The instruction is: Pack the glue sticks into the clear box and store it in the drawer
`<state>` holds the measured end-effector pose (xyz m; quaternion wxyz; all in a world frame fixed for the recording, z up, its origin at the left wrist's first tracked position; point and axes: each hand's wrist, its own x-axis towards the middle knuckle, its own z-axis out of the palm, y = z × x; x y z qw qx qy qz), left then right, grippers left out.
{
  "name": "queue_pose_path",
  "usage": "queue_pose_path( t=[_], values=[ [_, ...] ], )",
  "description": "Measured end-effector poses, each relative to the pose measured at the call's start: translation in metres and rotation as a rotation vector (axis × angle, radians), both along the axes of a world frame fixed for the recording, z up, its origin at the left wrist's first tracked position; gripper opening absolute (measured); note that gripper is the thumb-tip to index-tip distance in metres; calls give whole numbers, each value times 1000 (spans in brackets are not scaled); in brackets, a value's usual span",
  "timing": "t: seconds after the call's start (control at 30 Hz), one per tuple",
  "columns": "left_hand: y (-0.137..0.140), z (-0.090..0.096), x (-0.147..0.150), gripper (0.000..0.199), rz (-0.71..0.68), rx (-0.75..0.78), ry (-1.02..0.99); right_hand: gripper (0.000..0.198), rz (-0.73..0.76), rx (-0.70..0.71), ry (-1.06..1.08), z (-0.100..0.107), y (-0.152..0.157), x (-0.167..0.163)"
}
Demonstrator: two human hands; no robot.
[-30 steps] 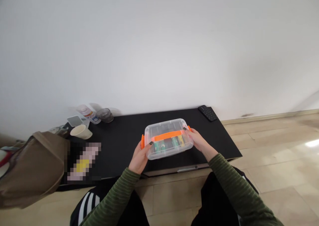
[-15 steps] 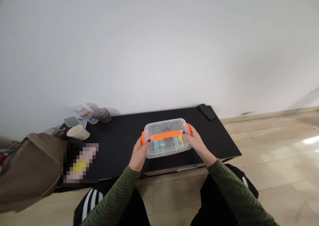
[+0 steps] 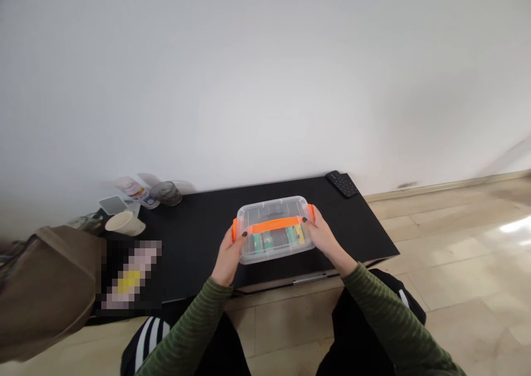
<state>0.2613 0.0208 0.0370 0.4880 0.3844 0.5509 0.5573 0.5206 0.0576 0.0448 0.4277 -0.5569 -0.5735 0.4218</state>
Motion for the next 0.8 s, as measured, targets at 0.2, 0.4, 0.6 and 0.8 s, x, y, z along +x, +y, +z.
queue_pose_path(
  t=[0.2,0.4,0.6,0.8],
  values=[
    [1,-7,-1,58,54,-13,182,54,-27,-7,-109,0,-4,0],
    [4,-9,-1,60,63,-26,219,62,-49,15,-131,-11,-2,2],
    [4,-7,-1,61,71,-31,230,63,-55,23,-129,-13,0,1],
    [5,-7,-2,59,53,-11,171,60,-153,122,-217,-3,-9,0]
  ],
)
